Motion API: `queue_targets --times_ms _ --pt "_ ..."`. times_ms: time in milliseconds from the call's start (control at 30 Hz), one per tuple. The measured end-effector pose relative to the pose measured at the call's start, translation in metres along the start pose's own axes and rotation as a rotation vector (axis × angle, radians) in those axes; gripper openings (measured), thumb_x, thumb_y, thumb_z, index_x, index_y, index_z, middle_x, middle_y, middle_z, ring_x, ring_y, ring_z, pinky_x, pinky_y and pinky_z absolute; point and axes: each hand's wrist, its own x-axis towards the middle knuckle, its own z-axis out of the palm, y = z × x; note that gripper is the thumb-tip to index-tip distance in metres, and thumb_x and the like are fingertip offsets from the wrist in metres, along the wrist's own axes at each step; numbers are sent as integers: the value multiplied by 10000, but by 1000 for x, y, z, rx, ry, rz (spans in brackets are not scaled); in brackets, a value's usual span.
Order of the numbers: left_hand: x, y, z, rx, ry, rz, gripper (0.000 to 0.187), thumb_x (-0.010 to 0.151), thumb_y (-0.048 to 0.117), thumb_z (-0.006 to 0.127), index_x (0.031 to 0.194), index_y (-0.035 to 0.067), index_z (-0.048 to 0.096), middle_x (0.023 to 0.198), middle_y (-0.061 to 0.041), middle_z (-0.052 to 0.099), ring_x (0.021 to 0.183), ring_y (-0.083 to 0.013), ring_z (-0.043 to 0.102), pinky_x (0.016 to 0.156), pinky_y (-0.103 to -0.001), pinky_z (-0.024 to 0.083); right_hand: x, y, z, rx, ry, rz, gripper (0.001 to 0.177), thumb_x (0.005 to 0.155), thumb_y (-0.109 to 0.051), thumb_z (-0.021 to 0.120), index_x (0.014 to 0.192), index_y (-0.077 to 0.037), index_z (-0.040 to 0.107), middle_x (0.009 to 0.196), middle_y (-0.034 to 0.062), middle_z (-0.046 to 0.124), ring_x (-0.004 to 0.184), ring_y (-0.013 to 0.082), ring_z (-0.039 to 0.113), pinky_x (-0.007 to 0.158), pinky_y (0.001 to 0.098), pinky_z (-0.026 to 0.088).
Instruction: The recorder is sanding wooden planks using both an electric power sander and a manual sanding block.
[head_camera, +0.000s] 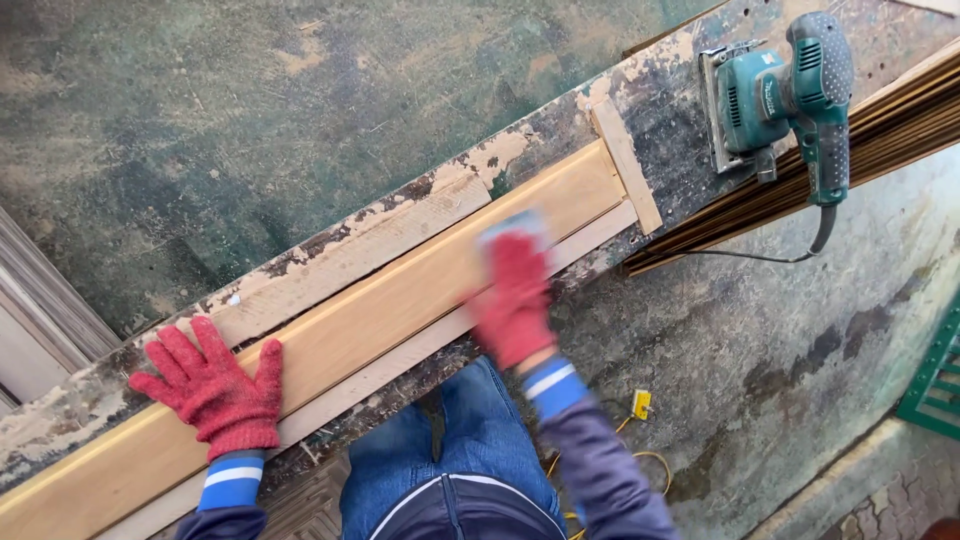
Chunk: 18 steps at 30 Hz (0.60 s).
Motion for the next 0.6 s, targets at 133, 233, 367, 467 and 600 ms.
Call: queue_targets --times_ms 133,233,367,467,600 --pt "-16 7 10 162 21 -99 919 1143 717 460 1744 101 136 1724 -199 -54 1577 -437 -97 1209 -782 -91 -43 -116 -48 521 -110 -399 977 840 -637 657 1597 -95 359 1702 136 267 1603 337 182 1301 576 89" --pt "-37 51 16 -23 61 -375 903 978 412 619 1650 -63 247 1668 -400 111 1514 -601 47 1141 -763 -38 -28 -31 -21 161 31 -489 895 1041 -723 308 1694 -172 42 1747 14 -61 1630 233 -55 1338 498 -46" --pt "-53 65 36 37 59 -333 822 1055 437 558 1671 66 159 1689 -362 89 1535 -637 81 1149 -803 -28 14 129 -11 -55 46 -246 811 1057 -584 376 1692 -164 95 1754 35 -6 1631 234 5 1314 533 -20" --pt "-63 70 32 28 102 -307 816 1027 352 641 1650 -38 287 1652 -406 149 1484 -675 117 1115 -827 -2 -8 100 -15 -15 30 -65 926 1029 -665 400 1672 -65 110 1747 141 62 1620 356 27 1300 550 -10" --pt "-56 73 29 0 131 -284 795 1051 386 577 1651 -44 282 1659 -415 172 1491 -672 126 1119 -809 -13 -47 -32 -30 331 -39 -488 1064 911 -680 636 1665 -86 177 1741 132 48 1632 319 15 1338 512 -19"
